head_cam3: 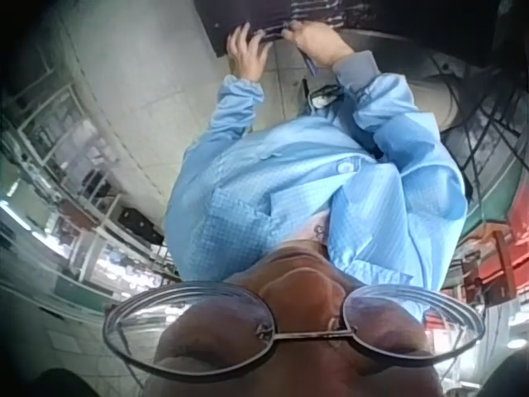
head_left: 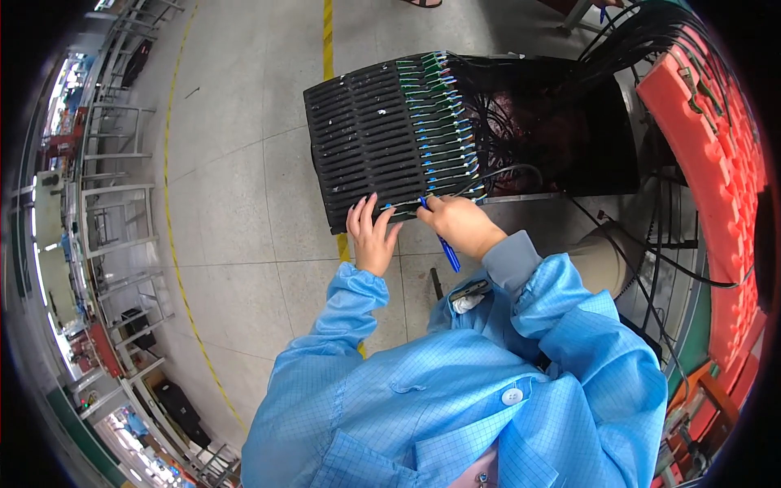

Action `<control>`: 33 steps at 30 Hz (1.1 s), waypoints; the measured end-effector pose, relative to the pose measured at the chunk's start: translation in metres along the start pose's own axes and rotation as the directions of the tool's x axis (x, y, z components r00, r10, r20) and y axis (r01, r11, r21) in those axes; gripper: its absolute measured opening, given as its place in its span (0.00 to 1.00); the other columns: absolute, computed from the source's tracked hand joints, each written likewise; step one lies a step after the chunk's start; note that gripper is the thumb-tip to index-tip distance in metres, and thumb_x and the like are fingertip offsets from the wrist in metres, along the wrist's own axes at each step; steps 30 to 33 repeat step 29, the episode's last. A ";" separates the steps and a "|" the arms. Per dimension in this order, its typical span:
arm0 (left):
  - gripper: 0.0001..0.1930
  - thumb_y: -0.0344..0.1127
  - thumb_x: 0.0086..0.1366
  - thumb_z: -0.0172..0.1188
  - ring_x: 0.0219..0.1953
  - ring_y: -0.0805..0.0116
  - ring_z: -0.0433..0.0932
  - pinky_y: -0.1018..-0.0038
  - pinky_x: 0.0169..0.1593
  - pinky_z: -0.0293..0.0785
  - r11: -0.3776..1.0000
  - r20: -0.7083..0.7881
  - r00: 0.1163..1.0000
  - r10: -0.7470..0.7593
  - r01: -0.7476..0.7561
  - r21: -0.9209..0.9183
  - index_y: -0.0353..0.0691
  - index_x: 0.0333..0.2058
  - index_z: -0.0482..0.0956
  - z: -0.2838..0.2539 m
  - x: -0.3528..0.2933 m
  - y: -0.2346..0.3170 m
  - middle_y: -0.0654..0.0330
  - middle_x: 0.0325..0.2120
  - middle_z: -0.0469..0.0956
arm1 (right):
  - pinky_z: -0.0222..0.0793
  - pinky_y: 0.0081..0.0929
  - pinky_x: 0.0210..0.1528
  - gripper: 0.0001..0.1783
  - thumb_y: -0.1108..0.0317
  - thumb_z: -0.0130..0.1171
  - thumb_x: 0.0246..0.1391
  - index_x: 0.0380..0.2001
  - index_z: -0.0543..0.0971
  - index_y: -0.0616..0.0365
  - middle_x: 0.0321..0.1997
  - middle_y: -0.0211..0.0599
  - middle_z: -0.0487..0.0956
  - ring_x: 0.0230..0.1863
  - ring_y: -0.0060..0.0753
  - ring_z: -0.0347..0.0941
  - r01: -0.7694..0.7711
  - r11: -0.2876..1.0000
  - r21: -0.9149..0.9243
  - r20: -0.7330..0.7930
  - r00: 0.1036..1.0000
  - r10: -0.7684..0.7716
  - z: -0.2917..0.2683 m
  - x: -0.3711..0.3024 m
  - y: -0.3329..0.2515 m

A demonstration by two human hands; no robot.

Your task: The person assembles and tests electronic circuit boards by hand, using a specialized testing fixture and cables.

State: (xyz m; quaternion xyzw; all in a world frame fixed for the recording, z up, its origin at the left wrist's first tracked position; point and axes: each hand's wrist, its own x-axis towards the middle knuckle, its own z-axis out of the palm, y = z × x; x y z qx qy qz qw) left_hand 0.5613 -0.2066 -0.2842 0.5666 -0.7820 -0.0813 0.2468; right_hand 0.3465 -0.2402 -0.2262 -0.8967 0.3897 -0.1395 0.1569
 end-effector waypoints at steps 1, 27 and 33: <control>0.17 0.36 0.52 0.68 0.61 0.51 0.57 0.53 0.63 0.51 1.000 0.003 1.000 0.007 -0.007 -0.006 0.45 0.42 0.78 0.001 0.001 -0.001 0.56 0.59 0.63 | 0.74 0.33 0.33 0.12 0.72 0.55 0.43 0.35 0.74 0.57 0.30 0.39 0.74 0.32 0.40 0.76 -0.009 1.000 -0.003 0.000 1.000 0.009 0.000 0.000 0.002; 0.15 0.31 0.47 0.68 0.44 0.67 0.72 0.58 0.58 0.60 0.972 0.004 0.974 0.227 -0.226 -0.071 0.46 0.37 0.81 -0.020 0.022 -0.009 0.66 0.38 0.78 | 0.73 0.33 0.34 0.10 0.75 0.54 0.43 0.32 0.73 0.60 0.29 0.39 0.73 0.33 0.41 0.76 -0.112 0.989 0.100 0.079 0.991 0.104 -0.025 -0.002 0.007; 0.16 0.30 0.47 0.68 0.44 0.66 0.72 0.57 0.58 0.59 0.967 0.037 0.968 0.248 -0.244 -0.074 0.46 0.38 0.81 -0.021 0.021 -0.012 0.65 0.40 0.78 | 0.74 0.34 0.35 0.10 0.75 0.55 0.43 0.34 0.73 0.60 0.29 0.39 0.73 0.33 0.41 0.76 -0.119 0.989 0.093 0.090 0.990 0.110 -0.020 -0.004 0.008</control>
